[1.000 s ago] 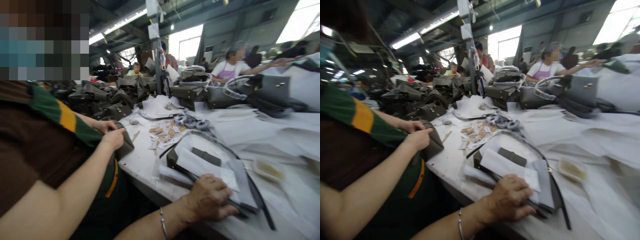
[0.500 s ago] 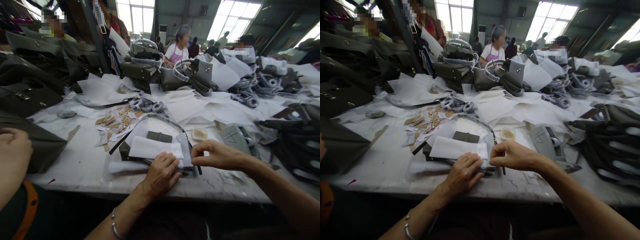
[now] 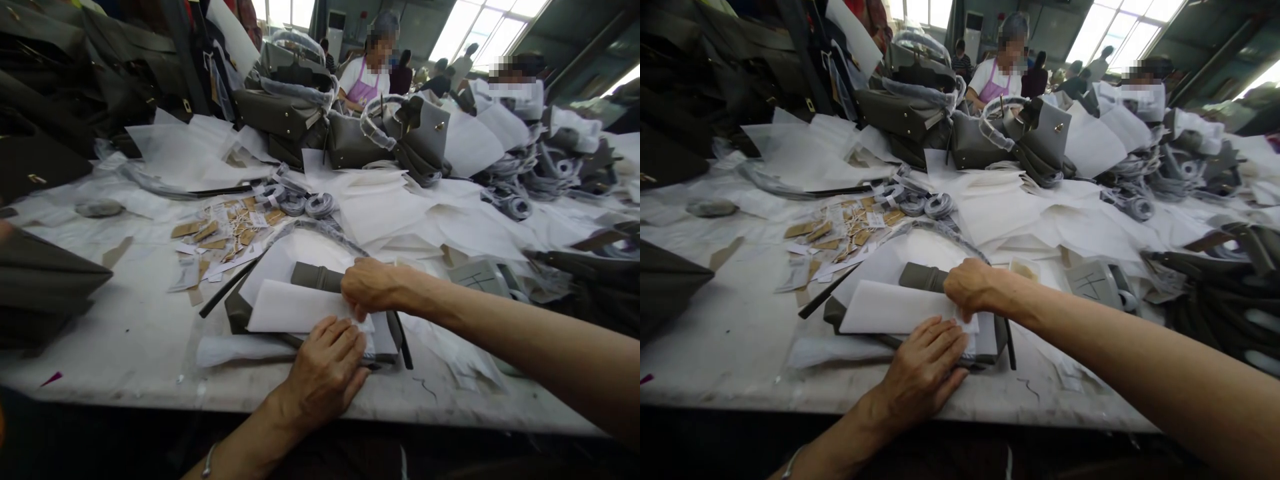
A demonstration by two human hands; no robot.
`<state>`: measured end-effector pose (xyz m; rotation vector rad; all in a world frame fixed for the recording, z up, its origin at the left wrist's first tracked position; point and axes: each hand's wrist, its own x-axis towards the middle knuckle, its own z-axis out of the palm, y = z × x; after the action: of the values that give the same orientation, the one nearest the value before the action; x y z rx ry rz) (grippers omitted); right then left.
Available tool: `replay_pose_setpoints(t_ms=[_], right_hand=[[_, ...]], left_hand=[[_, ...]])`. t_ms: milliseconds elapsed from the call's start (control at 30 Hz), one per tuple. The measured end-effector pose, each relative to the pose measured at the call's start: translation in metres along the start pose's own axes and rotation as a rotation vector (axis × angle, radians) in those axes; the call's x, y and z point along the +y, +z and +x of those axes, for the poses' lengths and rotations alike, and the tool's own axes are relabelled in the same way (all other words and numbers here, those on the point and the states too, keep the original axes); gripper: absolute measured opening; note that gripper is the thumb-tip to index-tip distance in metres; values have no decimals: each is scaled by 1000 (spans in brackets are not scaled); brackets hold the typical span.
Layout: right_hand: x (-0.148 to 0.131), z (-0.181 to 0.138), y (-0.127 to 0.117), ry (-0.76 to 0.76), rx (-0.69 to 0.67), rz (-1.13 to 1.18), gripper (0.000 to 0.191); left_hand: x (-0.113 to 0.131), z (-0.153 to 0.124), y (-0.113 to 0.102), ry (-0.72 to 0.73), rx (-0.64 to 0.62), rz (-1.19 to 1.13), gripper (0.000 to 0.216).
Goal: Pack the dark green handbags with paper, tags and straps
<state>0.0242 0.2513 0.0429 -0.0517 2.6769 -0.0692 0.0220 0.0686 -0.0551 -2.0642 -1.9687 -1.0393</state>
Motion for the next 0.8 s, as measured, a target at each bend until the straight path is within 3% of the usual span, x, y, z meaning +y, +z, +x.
replay_pose_setpoints(t_ms=[67, 167, 267, 367, 467, 533, 633, 700, 800], right_hand=[[-4, 4, 3, -39, 49, -88, 49], [-6, 12, 4, -103, 79, -264, 43], [6, 20, -2, -62, -32, -349, 59], [31, 15, -11, 95, -155, -221, 74], [55, -2, -15, 262, -42, -8, 67], [64, -12, -8, 293, 78, 184, 66], [69, -17, 13, 292, 108, 408, 61], [70, -15, 26, 331, 125, 442, 54], [65, -19, 32, 387, 298, 384, 43]], left_hand=[[0, 0, 1, -4, 6, -1, 34], [0, 1, 1, -5, 5, -3, 34], [-1, 0, 2, -6, -6, 2, 34], [-2, -1, 4, 0, -6, 8, 34], [-2, -2, 5, 12, 9, 13, 36], [-3, -2, 5, 22, 13, 10, 37], [-3, -2, 6, 25, 13, 2, 37], [-3, -3, 6, 18, 11, 1, 37], [-3, -3, 6, 14, 6, 3, 37]])
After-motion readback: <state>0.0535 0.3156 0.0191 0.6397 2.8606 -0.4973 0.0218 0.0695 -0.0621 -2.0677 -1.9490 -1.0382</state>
